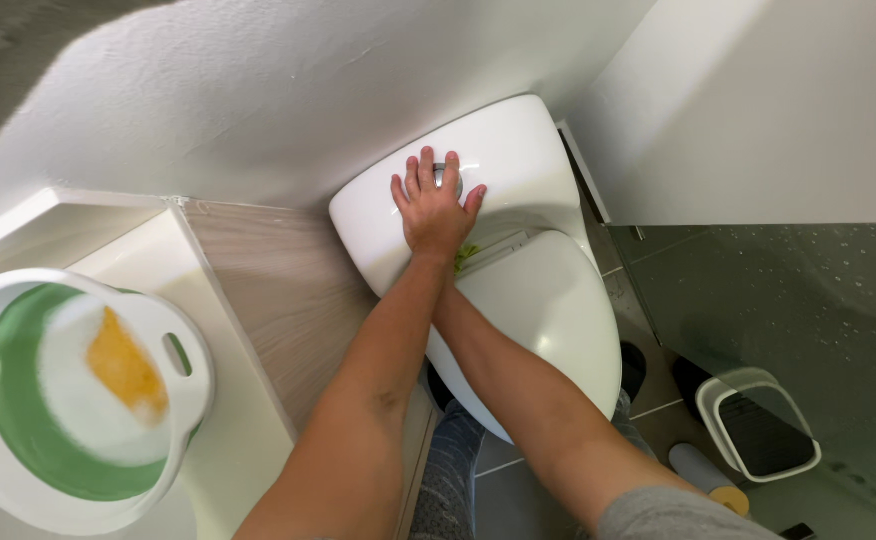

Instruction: The person wrings out a cloth in a sink and then wipes the exterior surfaces of a toilet tank and lid by hand.

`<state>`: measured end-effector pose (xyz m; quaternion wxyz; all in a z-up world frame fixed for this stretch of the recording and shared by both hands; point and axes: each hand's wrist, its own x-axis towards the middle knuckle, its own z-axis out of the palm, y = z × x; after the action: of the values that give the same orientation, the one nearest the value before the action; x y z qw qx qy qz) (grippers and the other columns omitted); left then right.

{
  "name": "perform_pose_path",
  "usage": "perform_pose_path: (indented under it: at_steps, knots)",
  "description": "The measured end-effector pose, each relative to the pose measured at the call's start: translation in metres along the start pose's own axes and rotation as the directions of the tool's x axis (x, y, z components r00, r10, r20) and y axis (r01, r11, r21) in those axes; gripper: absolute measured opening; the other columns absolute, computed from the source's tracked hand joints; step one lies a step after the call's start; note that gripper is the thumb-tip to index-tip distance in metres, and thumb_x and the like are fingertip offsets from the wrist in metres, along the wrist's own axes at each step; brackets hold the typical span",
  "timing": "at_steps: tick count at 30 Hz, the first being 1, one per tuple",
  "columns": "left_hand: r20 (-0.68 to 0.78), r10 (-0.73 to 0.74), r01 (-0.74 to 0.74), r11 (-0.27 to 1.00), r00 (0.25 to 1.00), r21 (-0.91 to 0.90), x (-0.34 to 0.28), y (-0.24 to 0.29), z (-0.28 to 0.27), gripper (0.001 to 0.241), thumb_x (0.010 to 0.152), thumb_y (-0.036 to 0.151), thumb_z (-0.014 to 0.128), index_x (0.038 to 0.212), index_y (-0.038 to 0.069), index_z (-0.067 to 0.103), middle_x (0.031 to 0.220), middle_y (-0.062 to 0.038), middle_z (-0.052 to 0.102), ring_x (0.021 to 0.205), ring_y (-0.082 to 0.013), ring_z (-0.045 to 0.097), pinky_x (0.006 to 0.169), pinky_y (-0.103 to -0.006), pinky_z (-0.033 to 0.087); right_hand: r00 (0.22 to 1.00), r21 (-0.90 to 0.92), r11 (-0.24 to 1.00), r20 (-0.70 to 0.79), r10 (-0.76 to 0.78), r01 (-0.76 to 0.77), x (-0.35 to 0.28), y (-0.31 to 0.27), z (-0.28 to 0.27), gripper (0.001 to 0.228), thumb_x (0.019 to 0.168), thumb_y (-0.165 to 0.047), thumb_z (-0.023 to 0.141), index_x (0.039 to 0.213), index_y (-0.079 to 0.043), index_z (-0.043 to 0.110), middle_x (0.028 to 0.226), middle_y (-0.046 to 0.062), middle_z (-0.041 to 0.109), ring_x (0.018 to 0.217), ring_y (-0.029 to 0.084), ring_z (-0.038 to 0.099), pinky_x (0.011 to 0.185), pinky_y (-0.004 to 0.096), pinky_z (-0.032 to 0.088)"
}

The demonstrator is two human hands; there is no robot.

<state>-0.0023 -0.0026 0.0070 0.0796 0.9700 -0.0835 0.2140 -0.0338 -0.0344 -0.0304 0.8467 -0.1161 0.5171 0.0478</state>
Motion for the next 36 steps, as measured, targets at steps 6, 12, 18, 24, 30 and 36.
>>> perform_pose_path:
  at_steps: [6, 12, 18, 24, 30, 36]
  knots:
    - [0.244, -0.11, 0.182, 0.936, 0.964, -0.3, 0.008, -0.008, -0.024, 0.064, 0.097, 0.061, 0.055, 0.148, 0.022, 0.053, 0.148, -0.013, 0.052, 0.138, -0.0339, 0.048, 0.122, -0.0602, 0.023, 0.983, -0.035, 0.984, 0.053, 0.177, -0.175, -0.008, -0.005, -0.037, 0.025, 0.087, -0.014, 0.064, 0.109, -0.001, 0.061, 0.111, 0.016, 0.063, 0.104, 0.035, 0.063, 0.094, 0.056, 0.053]
    - [0.391, -0.44, 0.562, 0.381, 0.808, -0.734, 0.038, -0.045, -0.062, 0.035, 0.11, 0.03, 0.048, 0.134, 0.007, 0.059, 0.126, -0.012, 0.064, 0.125, -0.0309, 0.057, 0.115, -0.0474, 0.038, 0.967, -0.165, 0.964, 0.112, 0.23, -0.21, -0.076, -0.054, -0.025, 0.035, 0.086, -0.017, 0.071, 0.116, 0.0, 0.071, 0.114, 0.016, 0.073, 0.106, 0.032, 0.073, 0.094, 0.053, 0.059]
    - [0.343, -0.807, 0.758, 0.185, 0.48, -0.625, -0.028, -0.019, -0.071, 0.043, 0.096, 0.044, 0.07, 0.085, 0.003, 0.072, 0.084, -0.02, 0.068, 0.086, -0.0356, 0.064, 0.084, -0.0428, 0.049, 0.917, -0.666, 0.658, 0.387, -0.097, 0.35, -0.249, -0.106, 0.01, 0.056, 0.097, -0.033, 0.048, 0.148, -0.011, 0.055, 0.145, 0.02, 0.059, 0.132, 0.032, 0.056, 0.119, 0.044, 0.04]
    - [0.866, -0.474, 0.739, -0.524, 0.159, -0.422, -0.086, 0.062, -0.142, 0.068, 0.092, 0.072, 0.061, 0.128, 0.014, 0.063, 0.133, -0.013, 0.06, 0.127, -0.0351, 0.057, 0.112, -0.0516, 0.046, 0.437, -0.377, -0.222, 0.784, 0.44, 0.899, -0.225, -0.112, -0.056, 0.053, 0.103, -0.035, 0.061, 0.149, -0.01, 0.054, 0.14, 0.036, 0.054, 0.134, 0.053, 0.047, 0.114, 0.057, 0.039]
    - [0.747, -0.619, 0.907, -0.129, 0.243, -0.401, -0.168, 0.046, -0.16, 0.06, 0.1, 0.059, 0.05, 0.143, 0.017, 0.053, 0.143, -0.012, 0.053, 0.137, -0.0326, 0.049, 0.116, -0.0474, 0.039, 0.448, -0.441, -0.124, 0.894, 0.029, 0.889, -0.215, -0.171, -0.137, 0.028, 0.095, -0.021, 0.07, 0.122, -0.019, 0.076, 0.114, 0.002, 0.075, 0.113, 0.024, 0.067, 0.105, 0.038, 0.048]
    - [0.679, -0.621, 0.912, 0.355, 0.393, -0.204, -0.197, 0.026, -0.11, 0.056, 0.108, 0.047, 0.04, 0.158, 0.02, 0.043, 0.153, -0.01, 0.046, 0.147, -0.0301, 0.04, 0.12, -0.0432, 0.033, 0.965, -0.838, -0.52, 0.247, -0.09, 0.166, -0.097, -0.206, -0.29, 0.099, 0.084, -0.05, 0.077, 0.166, -0.023, 0.027, 0.162, 0.022, 0.03, 0.144, 0.044, 0.042, 0.118, 0.056, 0.039]
